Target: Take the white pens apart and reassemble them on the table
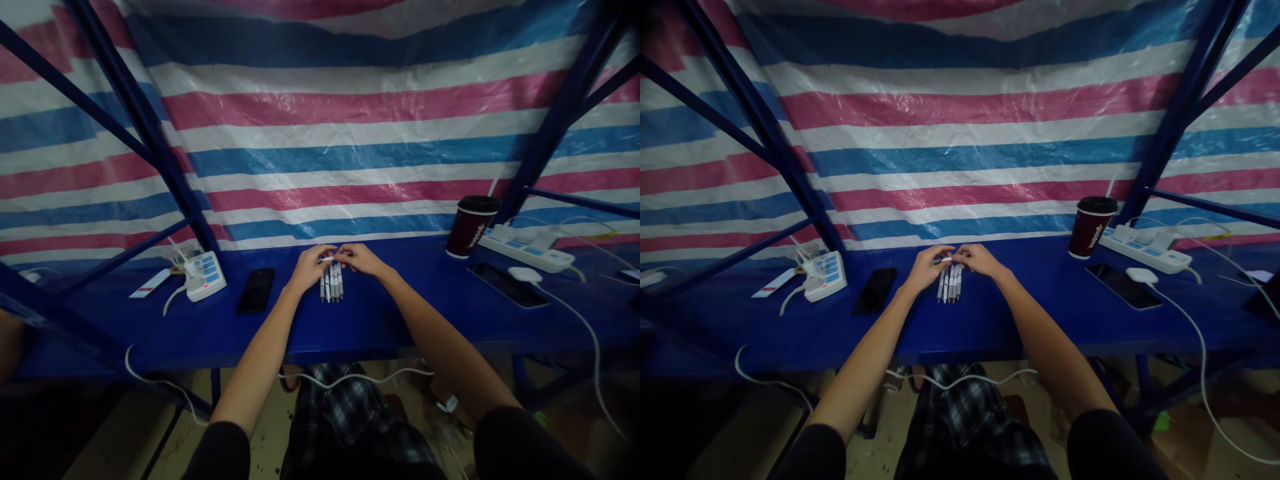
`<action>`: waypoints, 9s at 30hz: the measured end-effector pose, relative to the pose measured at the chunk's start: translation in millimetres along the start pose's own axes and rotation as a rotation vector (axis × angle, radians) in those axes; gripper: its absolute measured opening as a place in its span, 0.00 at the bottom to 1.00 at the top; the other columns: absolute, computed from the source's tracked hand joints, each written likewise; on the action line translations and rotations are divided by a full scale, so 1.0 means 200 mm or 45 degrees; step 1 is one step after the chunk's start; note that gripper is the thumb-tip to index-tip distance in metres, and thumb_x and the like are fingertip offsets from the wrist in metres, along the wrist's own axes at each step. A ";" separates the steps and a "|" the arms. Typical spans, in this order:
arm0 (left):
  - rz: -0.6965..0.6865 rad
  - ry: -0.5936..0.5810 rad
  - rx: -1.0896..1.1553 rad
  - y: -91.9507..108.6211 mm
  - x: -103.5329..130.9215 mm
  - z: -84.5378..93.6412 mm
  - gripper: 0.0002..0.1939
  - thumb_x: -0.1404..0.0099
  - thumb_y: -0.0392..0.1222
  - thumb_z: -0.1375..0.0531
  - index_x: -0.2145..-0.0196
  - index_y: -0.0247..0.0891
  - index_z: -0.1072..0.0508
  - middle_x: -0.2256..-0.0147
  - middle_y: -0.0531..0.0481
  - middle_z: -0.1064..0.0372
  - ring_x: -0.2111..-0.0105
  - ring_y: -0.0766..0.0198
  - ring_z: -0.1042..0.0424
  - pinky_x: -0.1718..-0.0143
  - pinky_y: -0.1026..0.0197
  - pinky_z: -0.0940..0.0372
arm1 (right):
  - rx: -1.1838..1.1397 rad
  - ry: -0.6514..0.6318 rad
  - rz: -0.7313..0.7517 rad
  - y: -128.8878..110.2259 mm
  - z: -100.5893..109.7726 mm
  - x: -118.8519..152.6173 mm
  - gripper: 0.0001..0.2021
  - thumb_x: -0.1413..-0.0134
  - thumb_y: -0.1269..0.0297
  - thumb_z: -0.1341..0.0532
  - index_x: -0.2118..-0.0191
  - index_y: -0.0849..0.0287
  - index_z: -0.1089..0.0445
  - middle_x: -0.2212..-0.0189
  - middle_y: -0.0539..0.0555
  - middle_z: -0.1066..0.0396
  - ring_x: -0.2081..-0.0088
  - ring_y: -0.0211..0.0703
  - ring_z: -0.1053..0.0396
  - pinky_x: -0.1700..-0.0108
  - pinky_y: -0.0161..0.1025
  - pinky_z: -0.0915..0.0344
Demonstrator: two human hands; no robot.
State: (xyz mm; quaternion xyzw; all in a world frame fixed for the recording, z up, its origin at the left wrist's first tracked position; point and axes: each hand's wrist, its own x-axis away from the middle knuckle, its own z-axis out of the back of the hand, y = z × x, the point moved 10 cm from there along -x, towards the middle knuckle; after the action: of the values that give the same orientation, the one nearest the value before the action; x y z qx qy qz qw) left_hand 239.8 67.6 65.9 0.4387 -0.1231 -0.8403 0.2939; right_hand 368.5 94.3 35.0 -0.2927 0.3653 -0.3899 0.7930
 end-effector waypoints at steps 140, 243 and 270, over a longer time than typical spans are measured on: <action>1.008 -0.363 -0.462 -0.26 0.17 -0.05 0.26 0.32 0.38 0.40 0.37 0.38 0.34 0.62 0.45 0.19 0.75 0.61 0.22 0.58 0.59 0.28 | 0.904 -0.321 -0.667 0.07 -0.01 0.13 0.19 0.42 0.52 0.38 0.57 0.65 0.22 0.58 0.69 0.22 0.57 0.57 0.22 0.60 0.41 0.32; 0.682 -0.220 0.191 0.05 0.17 -0.09 0.12 0.27 0.38 0.43 0.49 0.41 0.25 0.62 0.50 0.25 0.72 0.68 0.31 0.72 0.66 0.36 | -1.028 0.688 -0.403 0.13 0.25 0.26 0.09 0.48 0.62 0.27 0.60 0.51 0.22 0.65 0.52 0.27 0.69 0.41 0.32 0.66 0.41 0.31; 1.263 -0.339 1.241 0.01 0.27 -0.26 0.19 0.40 0.46 0.27 0.53 0.38 0.19 0.68 0.49 0.26 0.67 0.64 0.26 0.63 0.63 0.33 | -1.215 0.681 -0.500 0.13 0.24 0.26 0.12 0.43 0.53 0.29 0.64 0.57 0.21 0.82 0.42 0.53 0.80 0.32 0.56 0.77 0.35 0.48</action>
State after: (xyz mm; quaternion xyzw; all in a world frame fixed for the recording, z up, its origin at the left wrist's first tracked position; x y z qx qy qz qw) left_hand 258.9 35.8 1.1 0.3060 -0.7054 -0.5029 0.3948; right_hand 439.6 72.7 24.6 -0.5714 0.6272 -0.3821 0.3662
